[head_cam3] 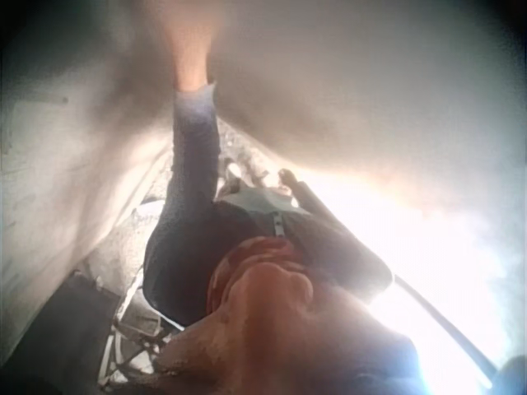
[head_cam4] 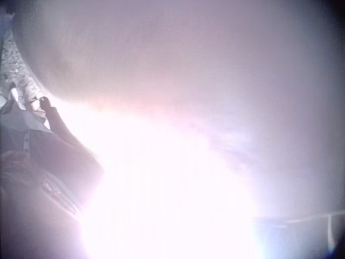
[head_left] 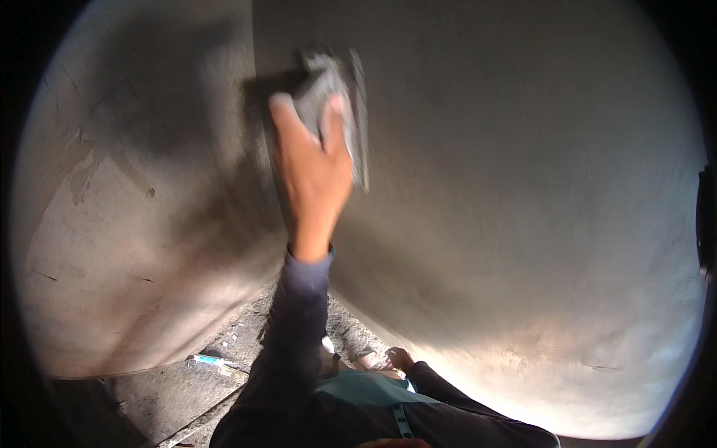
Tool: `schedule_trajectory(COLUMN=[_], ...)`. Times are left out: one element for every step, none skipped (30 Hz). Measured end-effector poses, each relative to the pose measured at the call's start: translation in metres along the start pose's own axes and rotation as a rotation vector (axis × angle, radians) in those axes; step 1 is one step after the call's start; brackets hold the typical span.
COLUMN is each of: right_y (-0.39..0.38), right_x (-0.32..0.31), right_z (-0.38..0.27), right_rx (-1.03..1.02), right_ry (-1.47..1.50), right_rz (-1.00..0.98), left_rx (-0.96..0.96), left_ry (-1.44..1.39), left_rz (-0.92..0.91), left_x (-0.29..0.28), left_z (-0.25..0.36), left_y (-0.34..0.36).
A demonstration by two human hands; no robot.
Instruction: The person uses a trowel to apply and smooth plaster on a curved interior wall surface. The person repeatedly scoops plaster from a nearby wheelbarrow and spreads it evenly across the wall, working in sections.
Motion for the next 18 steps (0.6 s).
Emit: schedule_trajectory(right_y=[0.003,0.002,0.004,0.000,-0.004,-0.004,-0.003,-0.001,-0.004,-0.005,0.003,0.008,-0.001,-0.002,-0.002,-0.006,-0.007,-0.003], right_x=[-0.014,-0.021,-0.006,0.009,0.019,0.012,0.007,0.000,0.010,0.023,0.003,-0.003,0.007,0.015,0.014,0.014,0.007,0.004], right_z=[0.023,0.044,0.021,0.002,-0.019,-0.005,0.007,0.023,0.009,-0.006,0.029,0.044,0.043,0.020,0.016,0.014,0.021,0.019], right_rx=[-0.199,-0.393,-0.270,-0.141,-0.007,-0.115,-0.312,-0.504,-0.327,-0.139,-0.267,-0.396,-0.294,-0.222,-0.132,-0.134,-0.136,-0.149], right_ry=[-0.117,-0.234,-0.099,0.030,0.143,0.064,-0.078,-0.224,-0.104,0.002,-0.089,-0.213,-0.138,-0.071,-0.011,0.023,0.053,0.080], right_rz=[0.102,0.195,0.123,0.046,-0.032,-0.011,0.065,0.148,0.003,-0.117,0.008,0.076,0.075,0.054,0.061,0.043,0.042,0.032], left_rx=[-0.013,-0.026,0.029,0.084,0.149,0.128,0.109,0.029,0.193,0.072,0.116,0.192,0.182,0.122,0.101,0.078,0.117,0.173], left_ry=[-0.039,-0.069,-0.054,-0.040,0.027,-0.027,-0.075,-0.189,0.081,0.072,0.009,0.000,0.011,0.008,0.005,0.000,-0.061,-0.075], left_rz=[-0.003,-0.013,0.020,0.050,0.032,-0.006,-0.043,-0.098,-0.030,-0.049,-0.045,0.068,0.048,0.003,0.004,0.004,0.017,0.014], left_x=[0.007,0.016,0.014,0.015,0.011,0.017,0.022,0.029,0.019,0.012,0.027,0.021,0.018,0.008,0.008,0.010,0.015,0.017], left_z=[0.007,0.011,0.003,-0.014,-0.032,-0.039,-0.047,-0.045,-0.036,-0.028,0.002,0.012,0.023,0.036,0.036,0.034,0.026,0.006], left_y=[0.007,0.008,-0.006,-0.034,-0.068,-0.094,-0.120,-0.130,-0.116,-0.094,-0.066,-0.029,-0.002,0.020,0.019,0.014,-0.005,-0.043])
Point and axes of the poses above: each hand's wrist, its own y-axis towards the middle knuckle, its own x-axis out of the palm, z = x × y, the point moved 1 cm from there along y, towards the middle knuckle, and after that the axes turned 8 degrees about -y, right-handed, at the moved point
